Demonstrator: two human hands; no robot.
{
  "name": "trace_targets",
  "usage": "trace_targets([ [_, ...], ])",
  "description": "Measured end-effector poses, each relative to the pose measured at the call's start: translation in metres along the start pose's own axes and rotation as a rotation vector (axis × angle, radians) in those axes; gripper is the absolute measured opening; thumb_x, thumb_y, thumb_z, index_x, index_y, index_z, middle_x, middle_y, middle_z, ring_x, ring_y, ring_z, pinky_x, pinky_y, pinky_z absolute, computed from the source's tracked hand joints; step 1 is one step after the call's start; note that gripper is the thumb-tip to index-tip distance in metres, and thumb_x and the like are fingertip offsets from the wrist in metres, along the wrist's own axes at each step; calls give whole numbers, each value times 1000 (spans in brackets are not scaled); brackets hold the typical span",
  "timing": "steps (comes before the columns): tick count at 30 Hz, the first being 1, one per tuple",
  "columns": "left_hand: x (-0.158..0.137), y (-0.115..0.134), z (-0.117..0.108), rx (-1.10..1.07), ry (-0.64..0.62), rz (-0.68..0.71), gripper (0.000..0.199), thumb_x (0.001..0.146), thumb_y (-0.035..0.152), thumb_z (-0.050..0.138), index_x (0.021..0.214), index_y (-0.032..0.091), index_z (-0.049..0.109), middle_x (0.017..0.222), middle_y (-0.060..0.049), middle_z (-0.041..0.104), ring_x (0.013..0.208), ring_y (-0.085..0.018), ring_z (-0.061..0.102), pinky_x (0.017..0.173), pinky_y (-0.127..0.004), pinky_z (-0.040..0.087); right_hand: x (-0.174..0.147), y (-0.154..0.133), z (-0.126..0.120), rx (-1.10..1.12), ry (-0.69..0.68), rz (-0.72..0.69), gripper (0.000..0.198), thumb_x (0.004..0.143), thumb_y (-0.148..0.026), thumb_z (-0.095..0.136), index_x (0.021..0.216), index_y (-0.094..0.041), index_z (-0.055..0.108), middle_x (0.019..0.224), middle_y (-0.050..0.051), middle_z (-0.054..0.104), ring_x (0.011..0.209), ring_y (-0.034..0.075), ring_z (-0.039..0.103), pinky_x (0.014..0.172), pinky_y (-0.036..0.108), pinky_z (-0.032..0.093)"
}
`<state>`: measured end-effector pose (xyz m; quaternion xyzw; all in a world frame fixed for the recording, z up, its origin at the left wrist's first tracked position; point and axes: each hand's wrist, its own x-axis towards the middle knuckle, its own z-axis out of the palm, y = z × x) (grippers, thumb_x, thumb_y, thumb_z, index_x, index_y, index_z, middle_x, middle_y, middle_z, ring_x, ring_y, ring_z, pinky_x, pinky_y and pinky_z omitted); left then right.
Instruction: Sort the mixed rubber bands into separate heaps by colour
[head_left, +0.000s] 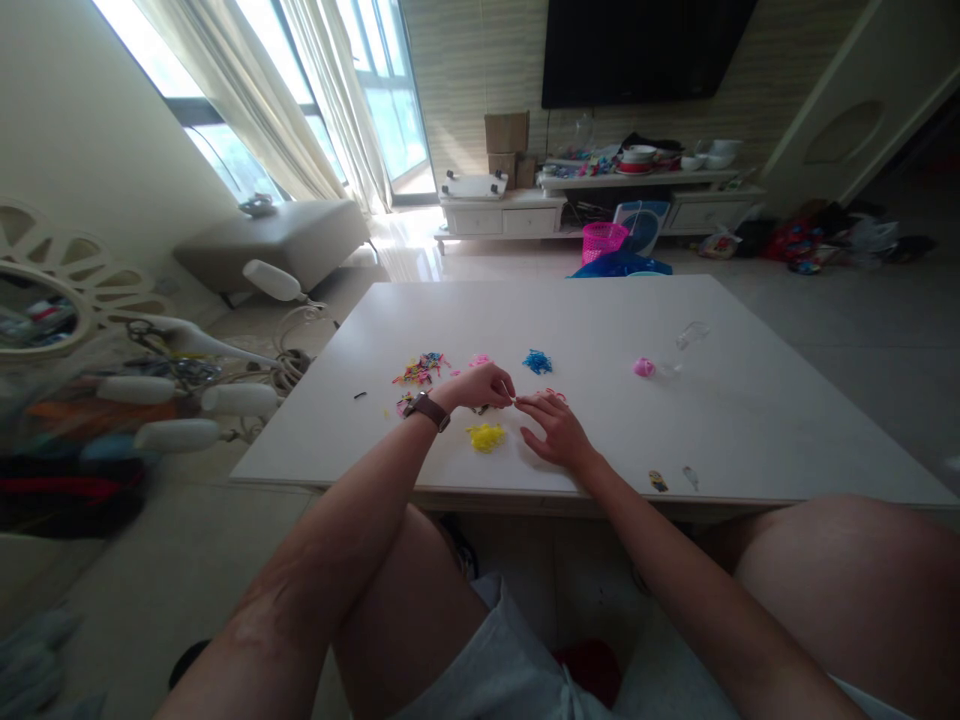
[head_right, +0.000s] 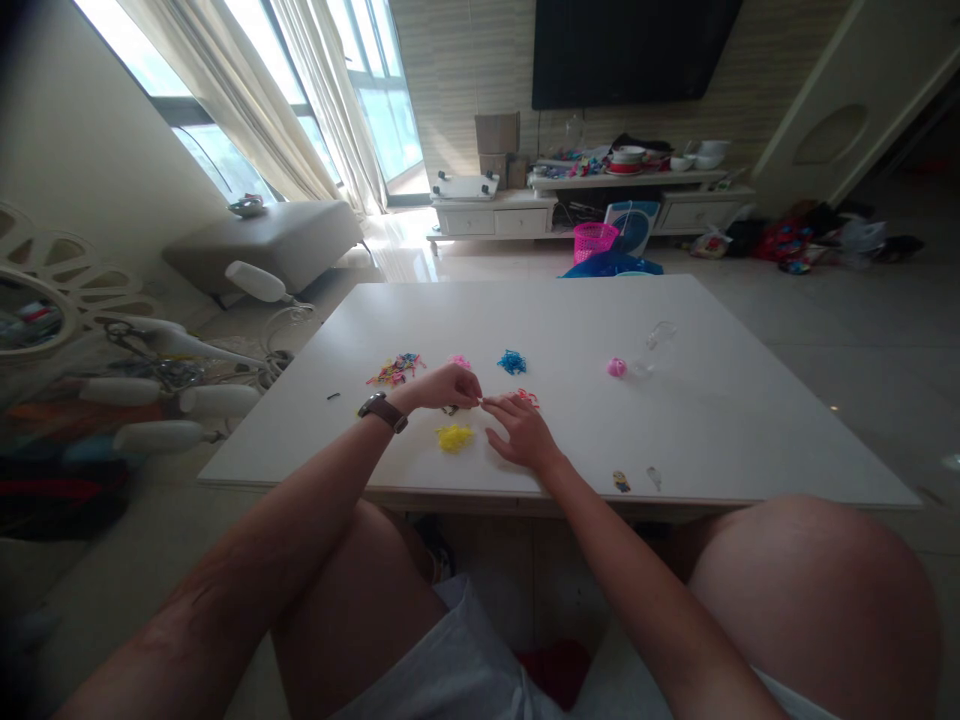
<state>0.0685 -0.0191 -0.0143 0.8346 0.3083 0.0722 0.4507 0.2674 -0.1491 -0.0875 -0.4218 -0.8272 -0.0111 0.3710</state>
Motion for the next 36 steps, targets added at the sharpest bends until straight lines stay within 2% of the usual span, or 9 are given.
trace_targets([
  [6, 0, 3, -1, 61, 16, 42, 21, 68, 15, 71, 87, 13, 78, 67, -2, 69, 58, -11, 59, 51, -18, 42, -1, 1, 1, 19, 10, 31, 46, 94, -26, 58, 140, -22, 59, 135, 11, 66, 120, 29, 60, 109, 54, 47],
  [12, -2, -3, -6, 68, 30, 74, 13, 68, 18, 74, 77, 11, 78, 63, -3, 70, 57, -12, 59, 53, -20, 44, -3, 2, 2, 26, 6, 80, 45, 94, -28, 57, 138, -24, 60, 132, 10, 67, 121, 29, 60, 116, 58, 40],
  [16, -6, -4, -13, 46, 55, 64, 12, 68, 17, 74, 76, 10, 79, 64, -5, 71, 58, -13, 61, 56, -22, 47, -3, 1, 1, 41, -1, 80, 42, 93, -28, 58, 134, -24, 63, 130, 10, 68, 119, 29, 61, 114, 57, 42],
  [21, -9, -8, -18, 48, 88, 20, 15, 67, 17, 74, 79, 9, 81, 68, -7, 75, 60, -14, 62, 58, -22, 47, -1, -4, -3, 119, -87, -4, 48, 89, -29, 63, 137, -22, 61, 135, 10, 67, 121, 28, 61, 107, 52, 49],
  [30, -9, -3, -17, 43, 99, 18, 15, 68, 16, 73, 79, 10, 81, 68, -6, 75, 60, -13, 62, 58, -22, 48, 4, -13, -4, 191, -296, -105, 49, 86, -32, 68, 134, -25, 63, 139, 8, 66, 126, 28, 61, 107, 49, 51],
  [32, -9, -1, -17, 35, 93, 27, 13, 68, 16, 73, 77, 10, 81, 66, -6, 74, 59, -13, 61, 58, -22, 48, 3, -12, -3, 186, -264, -81, 43, 87, -32, 67, 130, -25, 65, 140, 8, 65, 124, 28, 61, 106, 49, 51],
  [36, -8, -1, -13, 19, 95, 55, 11, 68, 17, 75, 75, 10, 80, 64, -5, 72, 57, -12, 59, 55, -21, 46, -1, -8, 0, 123, -85, 70, 33, 93, -29, 60, 125, -26, 68, 131, 9, 69, 118, 27, 64, 105, 51, 51],
])
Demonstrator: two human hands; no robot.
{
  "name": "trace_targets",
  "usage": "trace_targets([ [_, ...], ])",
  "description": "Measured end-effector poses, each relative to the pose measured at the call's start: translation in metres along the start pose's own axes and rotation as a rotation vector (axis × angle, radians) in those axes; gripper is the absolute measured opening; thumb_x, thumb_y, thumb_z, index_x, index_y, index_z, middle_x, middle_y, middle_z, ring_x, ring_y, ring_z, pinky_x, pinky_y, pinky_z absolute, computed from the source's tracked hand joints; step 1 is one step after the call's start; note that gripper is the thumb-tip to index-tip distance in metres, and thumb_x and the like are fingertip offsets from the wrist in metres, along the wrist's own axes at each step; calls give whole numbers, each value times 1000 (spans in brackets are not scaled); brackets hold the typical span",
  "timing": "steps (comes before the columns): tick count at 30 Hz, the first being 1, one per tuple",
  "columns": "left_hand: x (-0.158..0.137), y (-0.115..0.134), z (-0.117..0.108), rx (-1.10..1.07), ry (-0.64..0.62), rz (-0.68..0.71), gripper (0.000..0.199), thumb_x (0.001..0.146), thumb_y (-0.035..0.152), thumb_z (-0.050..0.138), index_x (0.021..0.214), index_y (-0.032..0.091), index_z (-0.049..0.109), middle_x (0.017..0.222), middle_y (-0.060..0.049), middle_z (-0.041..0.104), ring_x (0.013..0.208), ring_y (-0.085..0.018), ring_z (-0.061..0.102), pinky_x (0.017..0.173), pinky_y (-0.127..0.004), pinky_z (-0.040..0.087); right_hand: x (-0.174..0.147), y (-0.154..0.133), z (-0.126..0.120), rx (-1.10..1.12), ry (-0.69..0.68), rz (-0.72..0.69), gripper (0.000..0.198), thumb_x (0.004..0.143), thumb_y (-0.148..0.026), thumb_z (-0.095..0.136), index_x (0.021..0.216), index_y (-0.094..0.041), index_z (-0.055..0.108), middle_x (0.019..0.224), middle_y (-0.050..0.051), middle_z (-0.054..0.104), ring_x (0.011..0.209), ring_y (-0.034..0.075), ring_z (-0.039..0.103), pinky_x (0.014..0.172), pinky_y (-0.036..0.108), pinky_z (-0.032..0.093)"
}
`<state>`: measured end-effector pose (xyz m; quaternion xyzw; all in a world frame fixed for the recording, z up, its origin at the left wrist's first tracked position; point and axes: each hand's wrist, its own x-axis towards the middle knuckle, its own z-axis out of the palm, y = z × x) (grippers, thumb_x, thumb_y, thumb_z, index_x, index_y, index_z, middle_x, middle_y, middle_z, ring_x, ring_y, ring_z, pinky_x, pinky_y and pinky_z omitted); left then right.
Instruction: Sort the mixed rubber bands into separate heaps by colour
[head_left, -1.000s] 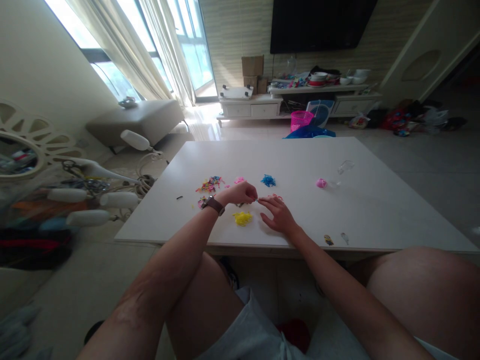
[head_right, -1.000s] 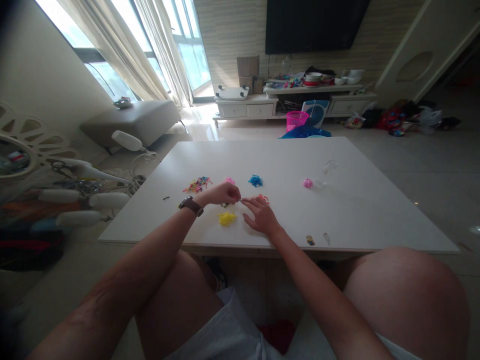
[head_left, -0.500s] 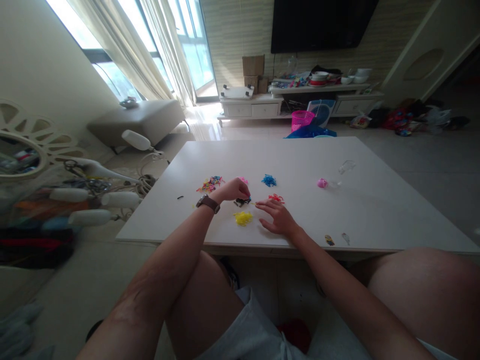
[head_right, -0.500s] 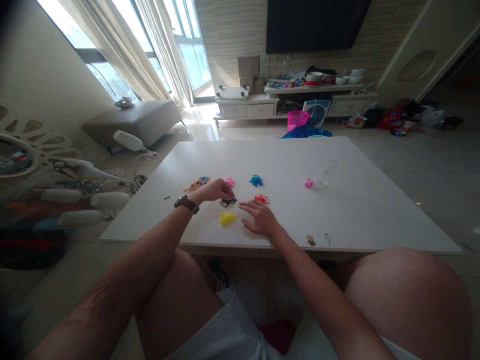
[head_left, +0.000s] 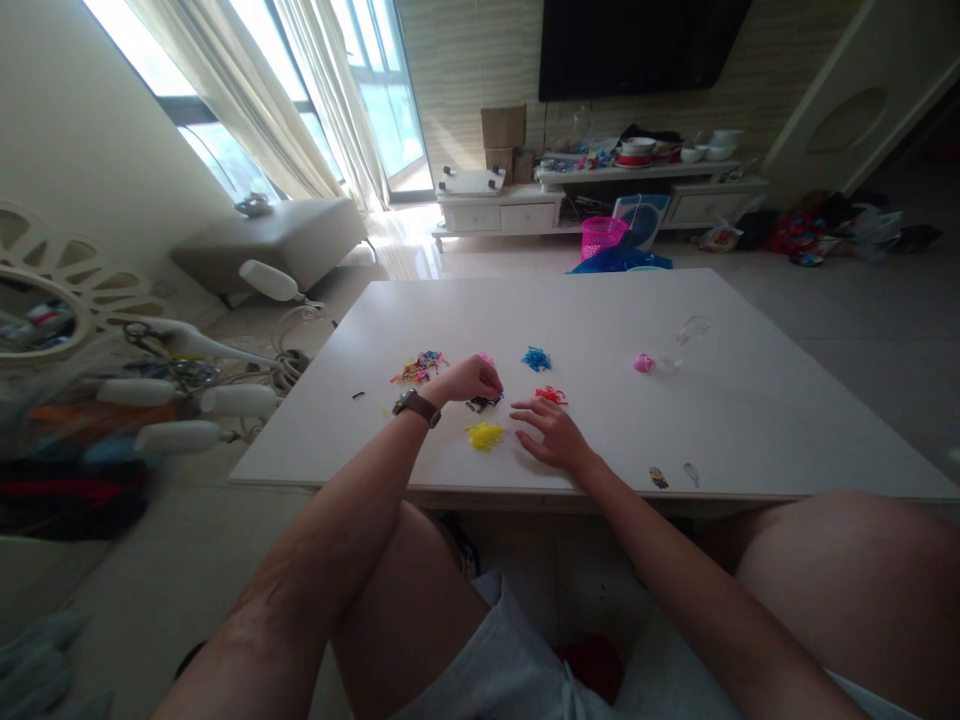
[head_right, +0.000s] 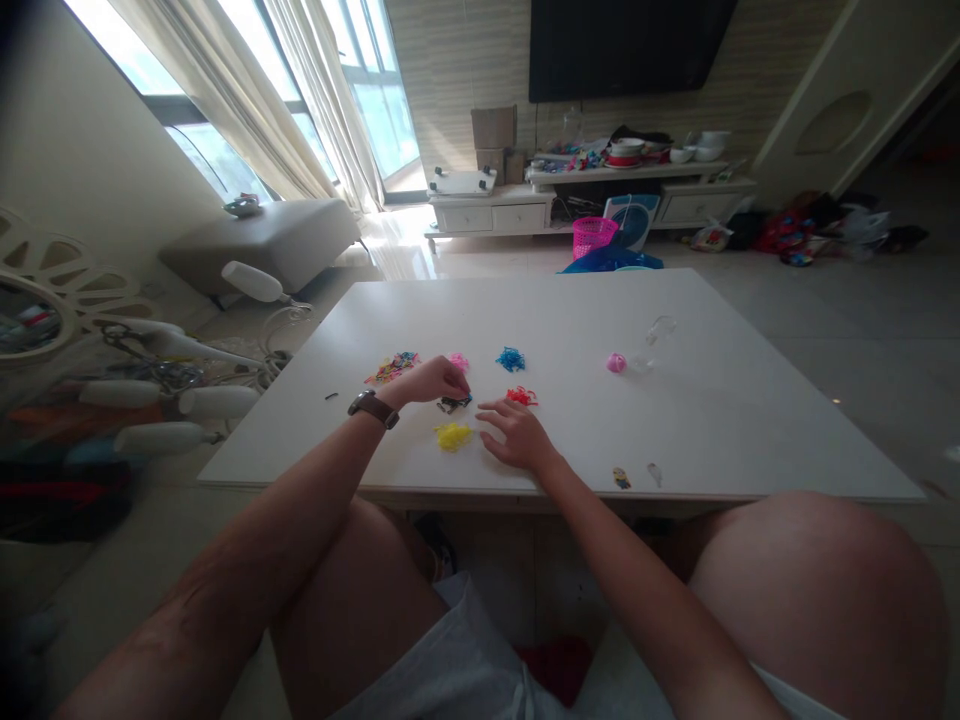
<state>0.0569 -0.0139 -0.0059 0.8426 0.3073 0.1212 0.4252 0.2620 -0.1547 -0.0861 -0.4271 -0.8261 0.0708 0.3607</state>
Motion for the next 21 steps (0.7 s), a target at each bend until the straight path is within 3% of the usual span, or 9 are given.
trace_targets([
  [3, 2, -2, 4, -3, -29, 11, 13, 69, 19, 76, 76, 10, 80, 62, -4, 71, 57, -12, 58, 54, -21, 45, -1, 3, 3, -37, 61, 49, 36, 96, -27, 56, 130, -27, 66, 134, 10, 66, 122, 28, 62, 108, 53, 49],
  [10, 6, 0, 12, -14, -76, -25, 15, 70, 23, 75, 79, 11, 77, 61, -2, 67, 54, -10, 54, 51, -20, 40, -1, 3, 6, -102, 8, 1, 49, 96, -28, 57, 145, -28, 56, 152, 10, 54, 134, 29, 54, 112, 56, 46],
  [15, 4, 11, 17, -120, -101, -99, 7, 71, 17, 70, 72, 14, 64, 62, 0, 66, 53, -9, 53, 47, -19, 38, -1, 3, 5, -90, 10, -18, 59, 95, -27, 58, 153, -30, 46, 156, 8, 50, 135, 30, 54, 113, 57, 46],
  [21, 2, 16, 20, -208, -117, -110, 17, 77, 17, 67, 71, 17, 51, 68, -4, 72, 62, -11, 65, 51, -18, 43, 0, 2, 4, -79, 21, -8, 59, 96, -27, 56, 153, -28, 45, 155, 8, 51, 135, 30, 54, 112, 56, 47],
])
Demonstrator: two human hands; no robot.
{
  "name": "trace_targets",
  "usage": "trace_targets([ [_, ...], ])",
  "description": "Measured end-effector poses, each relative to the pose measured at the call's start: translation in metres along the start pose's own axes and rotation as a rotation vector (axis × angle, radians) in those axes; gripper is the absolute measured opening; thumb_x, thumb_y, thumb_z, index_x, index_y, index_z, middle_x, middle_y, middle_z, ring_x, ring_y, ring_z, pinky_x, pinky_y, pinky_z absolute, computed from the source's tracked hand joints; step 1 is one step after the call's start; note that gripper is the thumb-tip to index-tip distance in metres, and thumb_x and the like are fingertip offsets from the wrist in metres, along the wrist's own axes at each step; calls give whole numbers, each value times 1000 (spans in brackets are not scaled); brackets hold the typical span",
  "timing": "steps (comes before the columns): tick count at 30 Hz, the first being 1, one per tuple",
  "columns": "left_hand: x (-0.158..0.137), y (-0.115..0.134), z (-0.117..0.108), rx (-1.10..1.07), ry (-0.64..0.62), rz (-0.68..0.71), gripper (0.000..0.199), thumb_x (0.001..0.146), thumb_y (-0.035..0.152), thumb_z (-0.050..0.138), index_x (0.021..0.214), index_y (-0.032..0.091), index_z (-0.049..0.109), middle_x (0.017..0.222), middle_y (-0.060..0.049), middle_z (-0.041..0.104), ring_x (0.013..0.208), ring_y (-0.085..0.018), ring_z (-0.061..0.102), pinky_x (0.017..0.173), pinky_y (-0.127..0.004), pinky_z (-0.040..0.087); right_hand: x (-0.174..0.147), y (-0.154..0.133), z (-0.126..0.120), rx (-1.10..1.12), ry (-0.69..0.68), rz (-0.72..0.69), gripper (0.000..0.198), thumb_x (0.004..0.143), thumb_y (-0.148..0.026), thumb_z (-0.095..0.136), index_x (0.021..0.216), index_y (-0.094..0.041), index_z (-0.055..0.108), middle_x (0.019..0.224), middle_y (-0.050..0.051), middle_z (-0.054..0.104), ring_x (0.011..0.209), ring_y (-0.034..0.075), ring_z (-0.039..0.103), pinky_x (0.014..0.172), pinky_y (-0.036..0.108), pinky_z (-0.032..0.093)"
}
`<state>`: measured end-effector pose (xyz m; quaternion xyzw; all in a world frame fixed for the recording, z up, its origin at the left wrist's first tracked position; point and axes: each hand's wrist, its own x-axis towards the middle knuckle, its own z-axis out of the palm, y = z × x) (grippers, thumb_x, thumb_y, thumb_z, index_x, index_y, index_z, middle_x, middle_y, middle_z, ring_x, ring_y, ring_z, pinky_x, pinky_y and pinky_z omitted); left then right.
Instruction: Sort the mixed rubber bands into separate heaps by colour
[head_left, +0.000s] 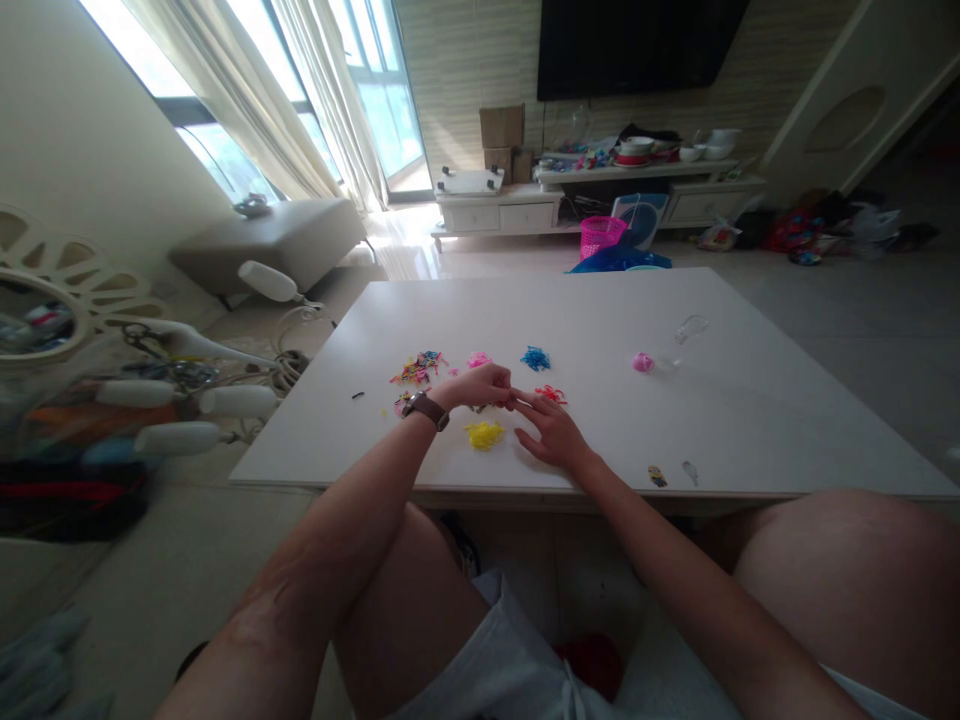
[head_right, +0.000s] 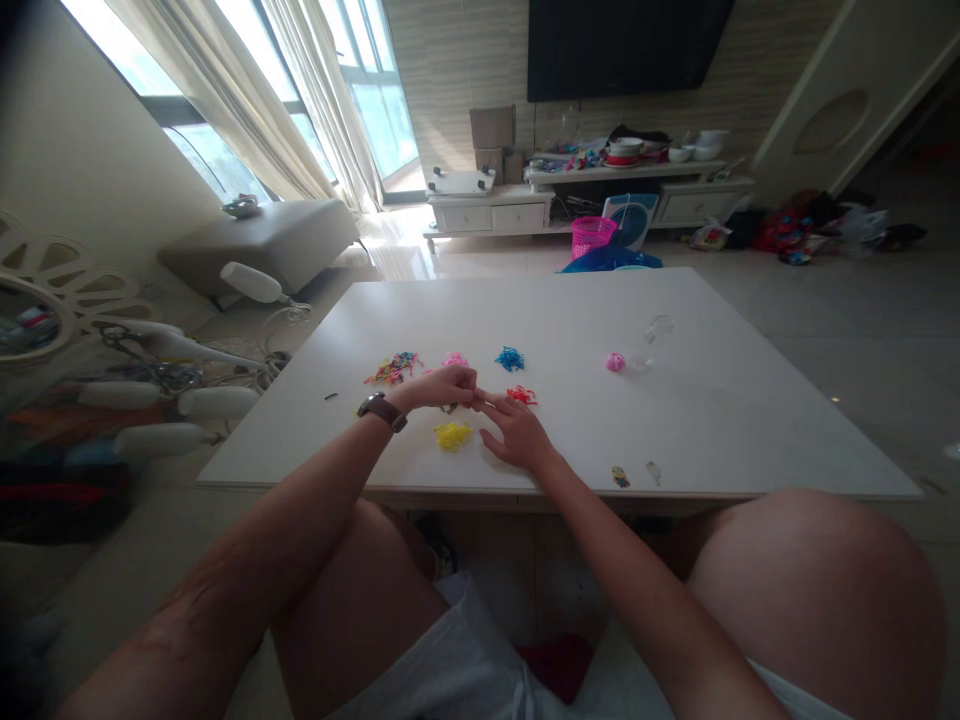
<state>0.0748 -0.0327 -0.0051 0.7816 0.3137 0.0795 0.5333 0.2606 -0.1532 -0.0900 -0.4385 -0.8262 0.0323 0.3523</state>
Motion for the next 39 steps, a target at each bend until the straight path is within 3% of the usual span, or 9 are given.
trace_targets([
  [4, 0, -1, -1, -5, -20, -21, 14, 79, 17, 66, 75, 17, 53, 71, -6, 74, 70, -15, 70, 55, -19, 45, 0, 0, -1, 6, -3, -7, 59, 96, -27, 56, 154, -28, 45, 156, 8, 50, 135, 29, 54, 112, 55, 47],
  [13, -6, 7, -3, -26, -33, 14, 12, 83, 26, 71, 84, 14, 67, 70, -4, 73, 67, -13, 68, 62, -22, 51, -1, 0, -1, 33, 34, 9, 60, 95, -27, 57, 153, -27, 45, 155, 11, 51, 137, 29, 54, 112, 56, 48],
  [31, 1, -9, -11, -22, -54, -74, 14, 74, 22, 82, 84, 12, 79, 73, -9, 77, 70, -19, 73, 64, -26, 56, -1, -1, -1, 51, 55, 23, 54, 96, -27, 56, 149, -25, 51, 147, 9, 59, 132, 26, 57, 113, 50, 47],
  [34, 2, -13, -12, -33, -41, -87, 16, 72, 23, 84, 82, 12, 79, 72, -10, 76, 68, -18, 72, 62, -25, 55, -1, 1, -2, -6, 159, 121, 43, 96, -25, 53, 137, -24, 61, 139, 8, 65, 125, 26, 61, 111, 48, 46],
  [39, 3, -19, -16, 14, 52, -77, 18, 71, 26, 83, 81, 11, 81, 71, -9, 76, 65, -17, 68, 60, -25, 52, -2, 9, -2, -144, 422, 460, 27, 94, -22, 49, 104, -20, 74, 113, 8, 75, 107, 27, 62, 100, 44, 47],
])
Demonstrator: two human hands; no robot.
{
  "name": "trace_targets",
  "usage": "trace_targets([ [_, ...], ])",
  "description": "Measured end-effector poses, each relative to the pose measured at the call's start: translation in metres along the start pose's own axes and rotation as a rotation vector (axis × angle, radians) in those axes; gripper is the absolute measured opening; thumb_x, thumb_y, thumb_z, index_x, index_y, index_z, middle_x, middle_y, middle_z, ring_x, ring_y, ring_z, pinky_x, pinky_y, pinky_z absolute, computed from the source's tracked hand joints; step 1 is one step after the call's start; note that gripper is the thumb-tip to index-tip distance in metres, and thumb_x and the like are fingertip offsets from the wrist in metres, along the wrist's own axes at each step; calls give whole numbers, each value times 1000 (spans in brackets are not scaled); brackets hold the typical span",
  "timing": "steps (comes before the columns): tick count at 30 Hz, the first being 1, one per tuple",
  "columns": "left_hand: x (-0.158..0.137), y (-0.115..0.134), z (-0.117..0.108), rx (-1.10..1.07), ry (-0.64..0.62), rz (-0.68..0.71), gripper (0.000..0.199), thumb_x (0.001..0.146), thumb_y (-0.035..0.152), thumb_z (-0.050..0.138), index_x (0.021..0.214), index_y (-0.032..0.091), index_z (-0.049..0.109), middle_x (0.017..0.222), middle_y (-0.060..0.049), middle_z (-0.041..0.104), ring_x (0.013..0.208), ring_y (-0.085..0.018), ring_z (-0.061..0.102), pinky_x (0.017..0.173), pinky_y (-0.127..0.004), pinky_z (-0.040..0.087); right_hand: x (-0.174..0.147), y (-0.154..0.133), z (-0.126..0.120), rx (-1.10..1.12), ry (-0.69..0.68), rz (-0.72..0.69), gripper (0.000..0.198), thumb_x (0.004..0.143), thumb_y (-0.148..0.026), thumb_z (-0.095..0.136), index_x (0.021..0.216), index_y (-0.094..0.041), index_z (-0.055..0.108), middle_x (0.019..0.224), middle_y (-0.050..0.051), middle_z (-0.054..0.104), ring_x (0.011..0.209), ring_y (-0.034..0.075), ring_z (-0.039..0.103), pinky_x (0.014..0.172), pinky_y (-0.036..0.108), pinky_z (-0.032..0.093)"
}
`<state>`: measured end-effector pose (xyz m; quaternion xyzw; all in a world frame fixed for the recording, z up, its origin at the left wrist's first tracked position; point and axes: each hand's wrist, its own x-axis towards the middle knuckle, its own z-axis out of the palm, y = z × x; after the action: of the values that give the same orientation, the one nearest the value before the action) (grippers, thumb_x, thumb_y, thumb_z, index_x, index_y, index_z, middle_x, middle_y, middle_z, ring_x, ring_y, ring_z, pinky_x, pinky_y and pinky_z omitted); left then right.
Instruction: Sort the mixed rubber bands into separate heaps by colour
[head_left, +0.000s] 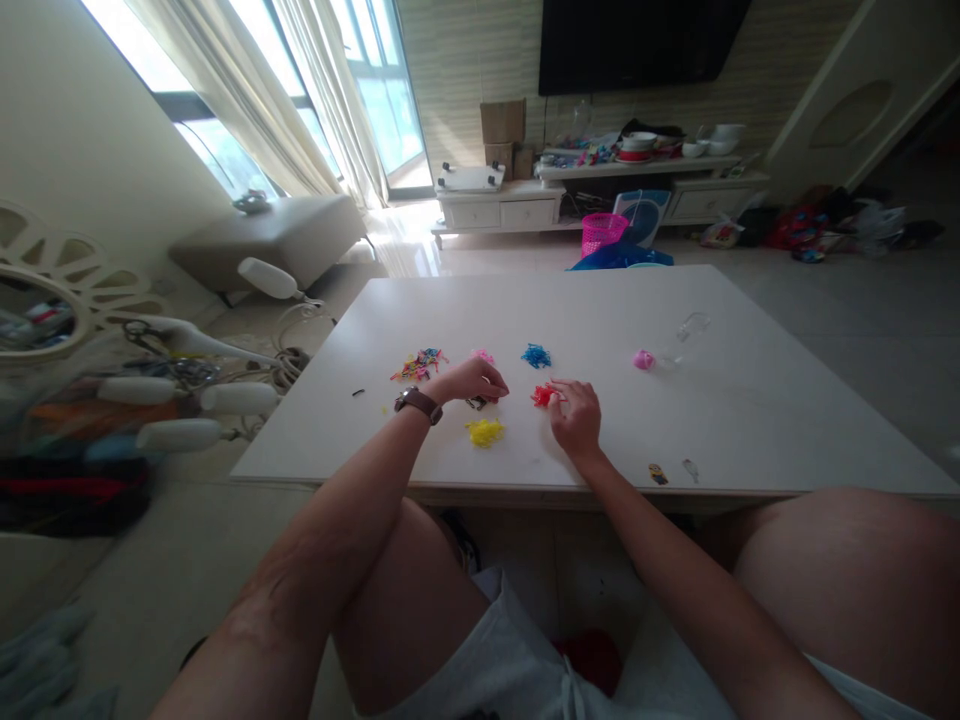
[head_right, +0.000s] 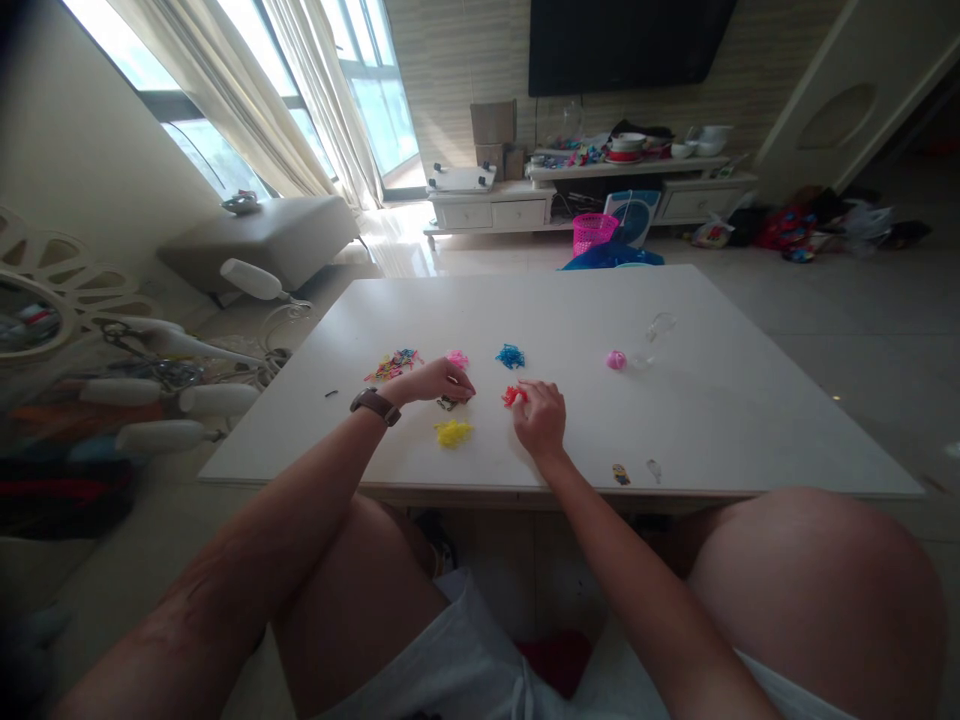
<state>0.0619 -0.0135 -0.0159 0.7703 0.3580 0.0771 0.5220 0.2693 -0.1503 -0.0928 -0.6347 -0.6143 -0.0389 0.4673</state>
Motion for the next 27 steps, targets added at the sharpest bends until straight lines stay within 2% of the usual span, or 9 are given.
trace_targets([
  [2, 0, 0, -1, 34, 48, 29, 20, 71, 28, 82, 83, 11, 82, 70, -9, 75, 64, -16, 66, 58, -25, 50, 1, 2, 1, -44, 26, 85, 26, 93, -21, 49, 96, -20, 74, 105, 8, 77, 103, 27, 62, 97, 43, 45],
  [5, -2, 2, -2, 82, 103, 67, 23, 72, 30, 79, 84, 11, 83, 70, -7, 74, 62, -15, 61, 56, -25, 46, 1, 2, 3, -104, 3, 132, 24, 91, -22, 50, 87, -20, 74, 100, 8, 78, 99, 28, 61, 91, 43, 44],
  [11, -4, 7, -1, 94, 169, 111, 23, 74, 30, 76, 82, 10, 83, 65, -4, 70, 61, -13, 54, 58, -25, 42, 1, 3, 6, -177, -29, 153, 27, 93, -25, 50, 76, -22, 71, 94, 10, 77, 95, 30, 59, 82, 44, 45],
  [15, -5, 9, 0, 41, 199, 98, 23, 74, 30, 76, 83, 10, 82, 67, -5, 71, 62, -13, 55, 59, -26, 43, 1, 3, 4, -156, -8, 102, 24, 93, -26, 53, 77, -23, 70, 94, 9, 74, 96, 30, 59, 86, 46, 47],
  [17, -5, 9, 1, 2, 198, 85, 24, 73, 30, 77, 84, 10, 83, 70, -6, 73, 64, -14, 58, 60, -26, 45, 1, 2, 3, -95, -30, 27, 20, 92, -25, 54, 82, -22, 71, 99, 9, 73, 99, 29, 60, 91, 46, 48],
  [20, -6, 10, 2, -54, 180, 76, 27, 72, 32, 79, 88, 11, 83, 74, -8, 75, 66, -15, 60, 61, -26, 46, -1, -2, 1, 5, -154, -152, 19, 93, -24, 56, 102, -23, 73, 115, 8, 72, 113, 28, 59, 102, 46, 47],
  [24, -7, 13, 4, -70, 148, 109, 31, 72, 35, 80, 90, 10, 84, 73, -8, 74, 66, -14, 58, 62, -27, 45, -2, -9, 1, 27, -341, -348, 44, 95, -26, 55, 139, -24, 60, 138, 7, 65, 129, 26, 55, 117, 49, 37],
  [27, -7, 16, 5, -43, 109, 136, 33, 74, 38, 79, 91, 10, 84, 72, -6, 73, 65, -14, 57, 61, -27, 44, -2, -10, 2, 15, -388, -384, 53, 97, -28, 53, 150, -23, 49, 150, 8, 57, 136, 26, 50, 120, 49, 35],
])
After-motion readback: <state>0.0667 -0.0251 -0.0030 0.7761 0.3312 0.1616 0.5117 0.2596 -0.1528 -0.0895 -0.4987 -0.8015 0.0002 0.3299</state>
